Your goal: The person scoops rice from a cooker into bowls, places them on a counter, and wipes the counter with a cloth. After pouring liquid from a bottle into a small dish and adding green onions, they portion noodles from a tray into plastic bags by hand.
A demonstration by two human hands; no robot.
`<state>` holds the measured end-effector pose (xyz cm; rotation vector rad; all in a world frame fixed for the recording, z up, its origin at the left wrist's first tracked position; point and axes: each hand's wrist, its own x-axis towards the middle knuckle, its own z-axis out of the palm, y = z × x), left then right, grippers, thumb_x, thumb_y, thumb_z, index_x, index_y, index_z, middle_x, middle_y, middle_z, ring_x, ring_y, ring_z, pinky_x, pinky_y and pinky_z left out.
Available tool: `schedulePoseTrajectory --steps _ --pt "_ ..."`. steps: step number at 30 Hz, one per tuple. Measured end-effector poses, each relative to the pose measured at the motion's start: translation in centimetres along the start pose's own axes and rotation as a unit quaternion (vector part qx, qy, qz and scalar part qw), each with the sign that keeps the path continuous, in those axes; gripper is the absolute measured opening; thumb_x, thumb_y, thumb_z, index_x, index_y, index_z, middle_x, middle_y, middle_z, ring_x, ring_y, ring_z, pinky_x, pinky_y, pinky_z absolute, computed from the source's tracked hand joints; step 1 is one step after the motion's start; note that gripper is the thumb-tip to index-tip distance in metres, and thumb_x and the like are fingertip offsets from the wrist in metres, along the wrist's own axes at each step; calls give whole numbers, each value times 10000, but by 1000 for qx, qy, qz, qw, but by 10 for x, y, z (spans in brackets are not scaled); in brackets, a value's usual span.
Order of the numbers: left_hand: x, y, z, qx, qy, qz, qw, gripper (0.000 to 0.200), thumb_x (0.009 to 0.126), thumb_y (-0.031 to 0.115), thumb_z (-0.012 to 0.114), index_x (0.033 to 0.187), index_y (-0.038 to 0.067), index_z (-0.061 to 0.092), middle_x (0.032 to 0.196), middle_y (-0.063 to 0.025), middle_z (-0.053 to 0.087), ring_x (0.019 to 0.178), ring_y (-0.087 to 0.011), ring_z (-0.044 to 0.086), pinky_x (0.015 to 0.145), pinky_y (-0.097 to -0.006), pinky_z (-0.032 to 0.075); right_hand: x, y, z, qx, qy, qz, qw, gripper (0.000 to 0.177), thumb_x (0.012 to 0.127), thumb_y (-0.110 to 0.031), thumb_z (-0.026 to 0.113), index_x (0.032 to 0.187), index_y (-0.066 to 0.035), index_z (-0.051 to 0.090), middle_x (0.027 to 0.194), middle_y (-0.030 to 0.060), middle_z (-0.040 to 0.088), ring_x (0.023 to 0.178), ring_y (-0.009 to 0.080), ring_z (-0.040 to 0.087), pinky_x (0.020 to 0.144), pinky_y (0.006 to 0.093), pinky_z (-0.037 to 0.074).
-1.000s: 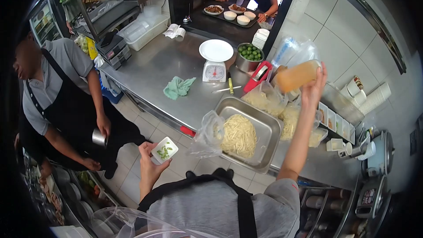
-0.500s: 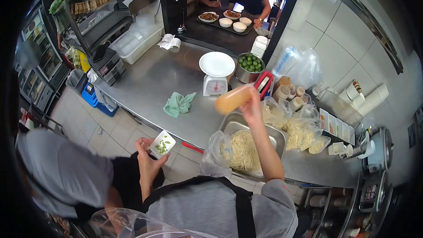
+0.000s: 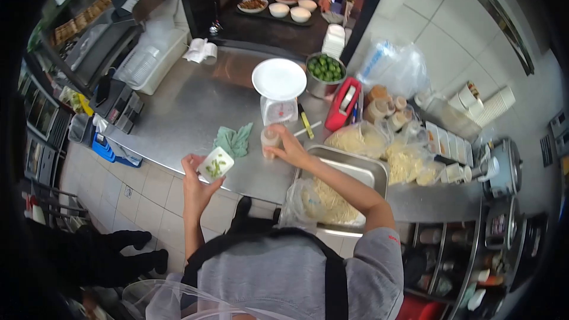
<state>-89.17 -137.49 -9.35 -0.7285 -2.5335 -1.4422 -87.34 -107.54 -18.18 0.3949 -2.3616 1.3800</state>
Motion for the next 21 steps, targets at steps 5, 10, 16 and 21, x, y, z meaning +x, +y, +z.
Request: schedulePoseTrajectory --steps 5,10,16,21 --pt "40 -36 0 -61 -65 -13 996 694 612 53 791 1148 -15 356 1057 -204 531 979 -381 549 797 -416 458 -2 -6 12 35 10 165 986 751 706 -191 769 1301 -32 339 1197 171 521 1180 251 496 962 345 394" --pt "74 -65 0 11 -126 58 990 733 610 49 783 1181 -12 328 1047 -224 570 973 -395 575 814 -410 474 33 -37 30 -153 -20 115 981 592 639 -122 718 1178 -80 476 1069 159 567 1061 322 544 887 399 419" --pt "96 -96 16 3 -188 107 976 732 600 54 789 1171 -9 335 1080 -217 544 1035 -387 534 849 -416 454 69 -79 53 -504 -32 8 863 416 671 -104 650 1076 -156 570 945 53 485 963 234 483 895 425 349" --pt "112 -100 17 -16 -218 110 970 724 596 47 785 1165 3 339 1095 -194 530 1056 -376 525 863 -422 451 93 -89 59 -612 -33 -44 789 262 751 -148 573 1009 -171 607 952 34 489 975 202 488 903 434 365"
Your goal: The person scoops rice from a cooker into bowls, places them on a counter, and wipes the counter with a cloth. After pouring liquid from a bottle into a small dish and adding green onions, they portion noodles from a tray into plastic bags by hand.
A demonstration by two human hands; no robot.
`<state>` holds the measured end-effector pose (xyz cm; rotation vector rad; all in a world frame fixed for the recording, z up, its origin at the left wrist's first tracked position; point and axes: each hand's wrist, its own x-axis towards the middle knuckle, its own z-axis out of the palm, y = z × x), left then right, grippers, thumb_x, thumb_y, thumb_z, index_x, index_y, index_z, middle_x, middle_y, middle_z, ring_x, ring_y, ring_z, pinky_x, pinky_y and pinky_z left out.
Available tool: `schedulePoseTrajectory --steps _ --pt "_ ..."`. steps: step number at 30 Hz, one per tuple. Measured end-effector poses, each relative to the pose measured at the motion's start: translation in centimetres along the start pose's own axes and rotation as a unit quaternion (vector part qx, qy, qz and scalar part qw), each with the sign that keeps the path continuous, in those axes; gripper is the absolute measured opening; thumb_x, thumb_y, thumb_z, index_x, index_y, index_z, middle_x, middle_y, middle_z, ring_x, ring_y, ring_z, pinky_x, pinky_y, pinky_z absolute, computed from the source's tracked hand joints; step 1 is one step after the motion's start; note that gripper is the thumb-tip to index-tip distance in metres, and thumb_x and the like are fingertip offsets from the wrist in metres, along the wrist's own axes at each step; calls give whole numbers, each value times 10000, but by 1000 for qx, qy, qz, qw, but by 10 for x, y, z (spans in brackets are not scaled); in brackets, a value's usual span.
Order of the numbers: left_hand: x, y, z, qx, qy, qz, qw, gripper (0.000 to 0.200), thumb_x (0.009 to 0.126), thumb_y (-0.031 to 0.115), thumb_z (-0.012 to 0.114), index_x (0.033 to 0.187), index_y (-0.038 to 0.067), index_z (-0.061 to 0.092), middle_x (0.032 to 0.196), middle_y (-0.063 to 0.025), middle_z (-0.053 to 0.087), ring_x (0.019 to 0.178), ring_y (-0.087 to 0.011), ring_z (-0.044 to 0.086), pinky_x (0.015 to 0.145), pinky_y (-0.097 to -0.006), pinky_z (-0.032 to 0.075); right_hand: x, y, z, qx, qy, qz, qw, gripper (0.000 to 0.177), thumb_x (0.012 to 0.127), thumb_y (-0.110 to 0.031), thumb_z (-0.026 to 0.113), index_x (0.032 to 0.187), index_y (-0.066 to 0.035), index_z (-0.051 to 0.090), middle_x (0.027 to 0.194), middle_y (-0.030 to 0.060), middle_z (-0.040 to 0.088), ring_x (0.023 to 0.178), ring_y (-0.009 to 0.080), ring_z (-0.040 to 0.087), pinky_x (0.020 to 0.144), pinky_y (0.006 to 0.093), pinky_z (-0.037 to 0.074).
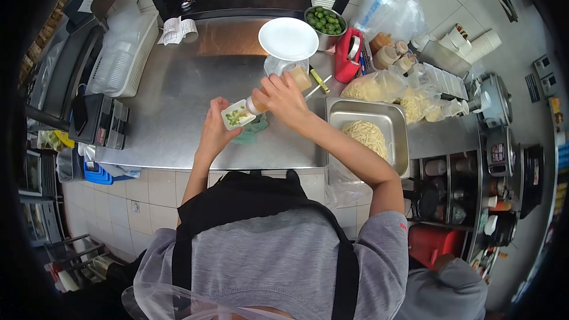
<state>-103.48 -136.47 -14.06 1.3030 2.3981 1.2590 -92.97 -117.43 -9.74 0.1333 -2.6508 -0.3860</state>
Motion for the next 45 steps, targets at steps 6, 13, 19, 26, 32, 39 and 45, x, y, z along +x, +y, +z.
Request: schedulePoseTrajectory --steps 6,13,19,26,32,39,45 --pt "12 -13 -2 -14 -7 2 1000 708 597 50 784 1151 12 344 1082 -183 528 1047 -370 531 855 -423 456 17 1 -7 -30 -16 11 999 234 711 -167 598 940 -140 634 939 16 486 977 189 490 929 437 368" --pt "26 -14 -1 -42 -7 6 999 674 597 46 774 1120 12 349 1089 -231 551 994 -427 530 826 -457 454 18 2 -2 -49 -29 23 998 229 681 -177 602 899 -125 647 928 8 486 973 177 486 934 425 364" --pt "35 -20 6 -44 -13 28 999 670 612 58 787 1119 25 350 1057 -196 544 1013 -371 552 836 -417 468 18 6 2 -66 -47 43 996 221 677 -174 602 888 -124 650 933 -2 486 972 169 481 950 416 350" --pt "42 -22 9 -60 -29 18 998 656 614 46 777 1115 14 354 1058 -210 546 1007 -397 540 830 -441 464 18 11 6 -74 -58 59 994 217 676 -175 601 877 -112 654 942 2 488 989 170 475 959 417 341" --pt "44 -28 12 -59 -29 27 998 665 618 43 783 1118 23 346 1043 -176 529 992 -365 555 824 -418 467 15 11 13 -58 -69 78 993 237 689 -171 590 907 -113 661 930 7 488 978 177 471 946 426 343" --pt "43 -33 10 -64 -43 17 997 665 620 39 780 1124 27 346 1044 -171 529 994 -367 555 832 -417 466 0 7 25 6 -81 141 987 266 727 -145 566 977 -151 654 929 16 496 960 199 471 870 422 348" --pt "45 -32 2 -85 -59 -3 995 685 609 51 791 1132 29 349 1074 -211 548 1021 -389 545 833 -429 466 -16 5 32 244 -145 294 913 452 637 -109 697 1082 -164 636 964 31 517 1007 246 480 830 420 386"
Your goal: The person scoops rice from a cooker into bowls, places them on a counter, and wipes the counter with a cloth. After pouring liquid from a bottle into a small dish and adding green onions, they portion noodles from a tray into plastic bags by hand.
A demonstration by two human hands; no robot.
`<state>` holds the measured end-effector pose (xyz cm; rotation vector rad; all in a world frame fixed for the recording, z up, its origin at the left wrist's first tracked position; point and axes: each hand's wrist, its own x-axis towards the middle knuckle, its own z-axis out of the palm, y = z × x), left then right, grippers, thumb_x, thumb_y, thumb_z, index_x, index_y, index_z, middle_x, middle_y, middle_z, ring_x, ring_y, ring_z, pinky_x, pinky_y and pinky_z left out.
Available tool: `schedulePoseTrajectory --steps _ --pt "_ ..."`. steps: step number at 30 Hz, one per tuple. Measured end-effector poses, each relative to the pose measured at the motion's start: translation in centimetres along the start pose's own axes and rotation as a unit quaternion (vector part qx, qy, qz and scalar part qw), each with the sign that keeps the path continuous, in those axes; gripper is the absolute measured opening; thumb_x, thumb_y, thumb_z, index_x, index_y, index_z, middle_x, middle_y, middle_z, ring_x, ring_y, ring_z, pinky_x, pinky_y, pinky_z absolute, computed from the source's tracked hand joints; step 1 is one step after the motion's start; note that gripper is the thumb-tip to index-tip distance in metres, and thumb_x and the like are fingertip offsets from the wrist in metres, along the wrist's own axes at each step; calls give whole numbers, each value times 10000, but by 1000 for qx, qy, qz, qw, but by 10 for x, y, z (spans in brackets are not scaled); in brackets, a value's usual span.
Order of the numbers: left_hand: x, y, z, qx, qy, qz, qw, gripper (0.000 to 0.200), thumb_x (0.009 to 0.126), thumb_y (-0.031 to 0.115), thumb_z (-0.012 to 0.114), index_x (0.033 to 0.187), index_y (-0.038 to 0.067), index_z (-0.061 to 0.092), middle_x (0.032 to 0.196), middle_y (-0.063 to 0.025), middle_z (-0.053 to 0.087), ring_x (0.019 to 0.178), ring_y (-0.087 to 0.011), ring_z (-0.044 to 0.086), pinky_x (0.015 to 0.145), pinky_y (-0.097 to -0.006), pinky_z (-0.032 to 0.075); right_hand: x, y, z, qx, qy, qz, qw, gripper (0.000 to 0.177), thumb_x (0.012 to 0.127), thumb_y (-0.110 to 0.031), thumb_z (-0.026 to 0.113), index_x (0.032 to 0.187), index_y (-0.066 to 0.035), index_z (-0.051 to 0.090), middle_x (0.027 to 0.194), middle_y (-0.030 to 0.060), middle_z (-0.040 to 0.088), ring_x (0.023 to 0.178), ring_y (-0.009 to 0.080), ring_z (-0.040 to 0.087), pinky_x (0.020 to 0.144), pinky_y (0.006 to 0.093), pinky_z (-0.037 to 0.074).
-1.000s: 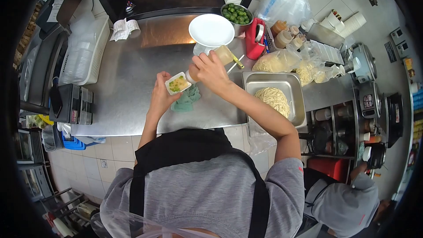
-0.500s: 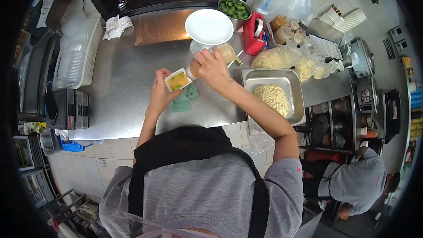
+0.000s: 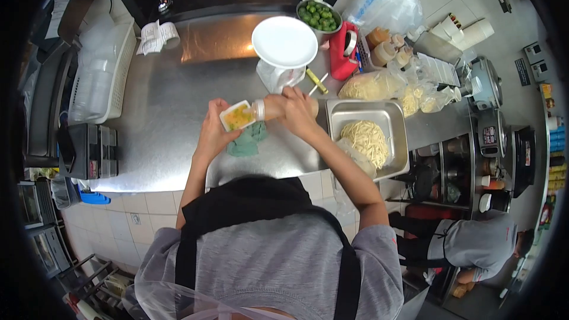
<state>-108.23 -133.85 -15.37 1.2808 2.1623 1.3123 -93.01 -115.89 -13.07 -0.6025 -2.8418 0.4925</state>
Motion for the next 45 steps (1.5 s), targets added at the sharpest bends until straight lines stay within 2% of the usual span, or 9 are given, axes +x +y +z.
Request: schedulePoseTrajectory --steps 7,16,18,24,29,36,40,43,45 --pt "39 7 -36 21 -31 21 999 730 602 130 811 1132 64 313 989 -181 647 930 -343 626 773 -383 485 -21 19 7 427 -3 73 901 588 660 -135 812 1182 -58 553 1093 48 574 1047 165 551 940 317 430" --pt "200 -43 -57 118 83 121 982 697 594 173 814 1113 92 356 967 -107 640 963 -307 585 901 -425 325 -67 -4 -51 514 101 166 835 726 647 -172 840 1265 -31 486 1137 61 589 1116 142 519 974 308 389" --pt "249 -64 -48 187 146 163 958 723 587 219 838 1105 88 350 944 -82 659 900 -282 616 807 -398 431 -79 9 -62 475 131 176 852 786 633 -193 849 1298 -32 463 1215 61 561 1133 154 512 995 318 370" --pt "380 -131 -14 99 146 130 976 665 633 197 814 1090 81 346 967 -79 649 943 -294 611 842 -393 407 -109 24 -140 256 265 230 901 784 629 -221 851 1288 -38 468 1234 58 540 1128 156 519 956 317 404" --pt "443 -159 4 174 193 46 964 710 630 239 827 1126 96 340 975 -80 666 959 -293 624 842 -413 405 -115 58 -190 241 394 257 849 783 627 -219 846 1280 -50 447 1166 51 562 1091 140 543 892 296 448" --pt "476 -182 16 185 187 -52 964 710 645 279 822 1144 128 340 1005 -71 655 970 -302 618 858 -473 372 -73 182 -247 53 505 207 836 700 645 -128 780 1252 -75 434 1202 98 458 1096 218 519 751 311 535" --pt "449 -140 9 251 150 -108 950 904 679 349 790 1363 106 251 1278 -180 498 1206 -358 451 988 -459 311 -21 271 -259 29 517 231 824 689 619 -88 777 1219 -63 438 1158 128 496 1071 260 533 834 356 503" --pt "415 -167 -11 159 196 140 957 951 697 364 769 1414 47 231 1389 -224 360 1297 -382 325 1053 -453 250 13 352 -247 -64 510 247 821 707 610 -51 771 1226 -60 426 1151 152 517 1073 293 541 907 364 456" --pt "338 -134 -29 158 127 185 962 865 743 319 728 1401 1 265 1417 -205 332 1317 -366 298 1083 -452 214 29 394 -238 -60 506 263 819 688 586 -159 788 1165 -9 449 1135 227 524 1080 399 505 916 434 419"
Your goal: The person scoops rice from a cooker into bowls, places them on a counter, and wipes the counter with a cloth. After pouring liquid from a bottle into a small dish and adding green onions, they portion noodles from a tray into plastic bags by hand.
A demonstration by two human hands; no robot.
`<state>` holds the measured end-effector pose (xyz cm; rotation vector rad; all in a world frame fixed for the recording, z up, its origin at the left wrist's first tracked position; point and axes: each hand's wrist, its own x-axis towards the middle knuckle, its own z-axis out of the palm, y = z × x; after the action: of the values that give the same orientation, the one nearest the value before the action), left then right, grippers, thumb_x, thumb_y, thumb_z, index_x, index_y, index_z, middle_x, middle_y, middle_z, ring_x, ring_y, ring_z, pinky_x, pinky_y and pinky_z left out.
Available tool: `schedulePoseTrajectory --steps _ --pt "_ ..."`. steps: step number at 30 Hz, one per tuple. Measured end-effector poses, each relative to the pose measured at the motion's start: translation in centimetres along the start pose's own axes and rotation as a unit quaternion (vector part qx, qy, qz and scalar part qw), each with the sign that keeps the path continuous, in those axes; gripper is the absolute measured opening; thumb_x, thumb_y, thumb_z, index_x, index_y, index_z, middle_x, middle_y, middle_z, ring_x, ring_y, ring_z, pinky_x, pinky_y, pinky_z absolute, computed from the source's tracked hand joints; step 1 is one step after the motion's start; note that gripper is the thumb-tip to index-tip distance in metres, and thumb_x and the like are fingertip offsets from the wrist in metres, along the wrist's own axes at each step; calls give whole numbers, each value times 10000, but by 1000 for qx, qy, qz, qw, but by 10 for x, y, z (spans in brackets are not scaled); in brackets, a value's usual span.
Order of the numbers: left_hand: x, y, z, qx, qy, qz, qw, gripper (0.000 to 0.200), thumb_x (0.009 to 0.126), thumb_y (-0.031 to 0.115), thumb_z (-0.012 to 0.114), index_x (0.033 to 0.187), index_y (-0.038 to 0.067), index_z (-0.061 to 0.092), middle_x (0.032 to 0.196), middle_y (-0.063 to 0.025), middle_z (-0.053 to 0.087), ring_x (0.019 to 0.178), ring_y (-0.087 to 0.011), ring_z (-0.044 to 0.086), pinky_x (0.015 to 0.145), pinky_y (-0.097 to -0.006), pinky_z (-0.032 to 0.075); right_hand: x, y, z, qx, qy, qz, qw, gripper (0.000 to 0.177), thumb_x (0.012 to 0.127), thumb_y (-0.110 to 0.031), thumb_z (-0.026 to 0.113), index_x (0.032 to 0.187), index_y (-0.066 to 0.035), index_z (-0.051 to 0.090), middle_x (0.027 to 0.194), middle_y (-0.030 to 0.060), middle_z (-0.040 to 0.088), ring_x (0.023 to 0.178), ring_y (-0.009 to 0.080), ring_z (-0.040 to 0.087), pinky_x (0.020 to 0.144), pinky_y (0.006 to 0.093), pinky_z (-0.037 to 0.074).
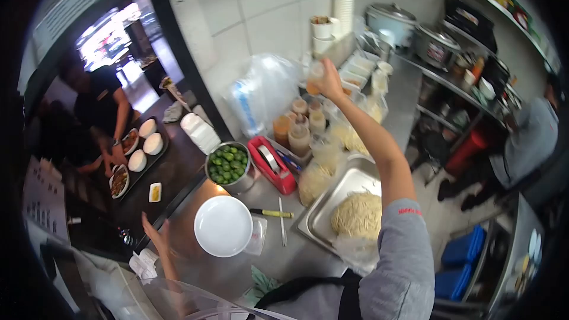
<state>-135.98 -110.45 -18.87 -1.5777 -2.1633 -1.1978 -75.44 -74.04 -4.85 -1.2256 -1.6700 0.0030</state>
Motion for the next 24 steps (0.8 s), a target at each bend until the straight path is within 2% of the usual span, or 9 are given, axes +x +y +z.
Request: schedulePoseTrajectory --steps 1,2,5,6,8,10,17,20,24 --pt "-37 37 -26 -38 -22 -39 998 814 753 275 723 1399 23 297 1392 -182 379 1320 -360 288 1062 -457 253 4 12 12 -37 -20 14 999 750 591 -197 798 1212 11 432 1167 236 524 1112 397 494 936 433 413" --pt "-81 28 -36 87 -26 34 995 621 753 227 723 1291 45 471 1276 -163 501 1238 -357 392 1002 -450 330 6 53 40 -59 -9 8 998 798 573 -202 803 1240 2 415 1164 246 532 1080 398 521 916 442 425" --pt "-195 126 -87 -24 -133 -100 986 353 758 205 716 1064 58 620 1112 -147 591 1051 -337 525 904 -427 401 11 70 63 -117 -162 125 972 824 631 -411 757 1248 26 430 1134 282 555 1052 421 537 891 457 443" --pt "-233 154 -95 -36 -149 -126 980 315 755 214 719 1014 55 635 1086 -138 601 995 -328 552 885 -419 409 8 118 87 -141 -137 5 981 756 640 -400 745 1203 28 479 1096 283 579 1021 419 561 872 444 459" --pt "-292 201 -100 8 -169 -132 977 348 761 252 711 1042 63 631 1087 -131 599 986 -314 555 865 -415 430 16 134 95 -247 -278 -20 928 602 708 -341 715 1164 7 532 1059 225 617 1002 346 598 883 387 467" --pt "-329 252 -96 68 -158 -166 971 425 785 277 677 1137 58 580 1147 -127 556 1011 -306 535 842 -413 461 29 132 98 -275 -267 -66 921 579 718 -312 706 1170 4 531 1082 215 603 999 337 599 872 379 470" --pt "-350 298 -54 103 -83 -264 955 596 754 207 651 1285 28 447 1210 -117 503 1044 -292 503 887 -366 446 -16 -52 49 -66 -170 -203 962 508 750 -211 677 1192 -5 531 1164 182 554 987 304 601 835 355 484" --pt "-361 263 -6 126 -39 -132 982 507 752 180 648 1218 34 512 1096 -109 573 999 -272 534 862 -357 454 -72 -123 23 68 -247 -230 939 483 764 -168 664 1201 -9 530 1198 168 532 981 289 602 819 344 489" --pt "-336 282 -21 -43 -29 -200 978 301 783 188 635 1030 42 544 919 -148 593 867 -327 569 759 -403 466 -155 -191 -14 209 -446 -210 845 456 783 -110 647 1213 -15 530 1245 149 504 974 270 604 798 330 497"
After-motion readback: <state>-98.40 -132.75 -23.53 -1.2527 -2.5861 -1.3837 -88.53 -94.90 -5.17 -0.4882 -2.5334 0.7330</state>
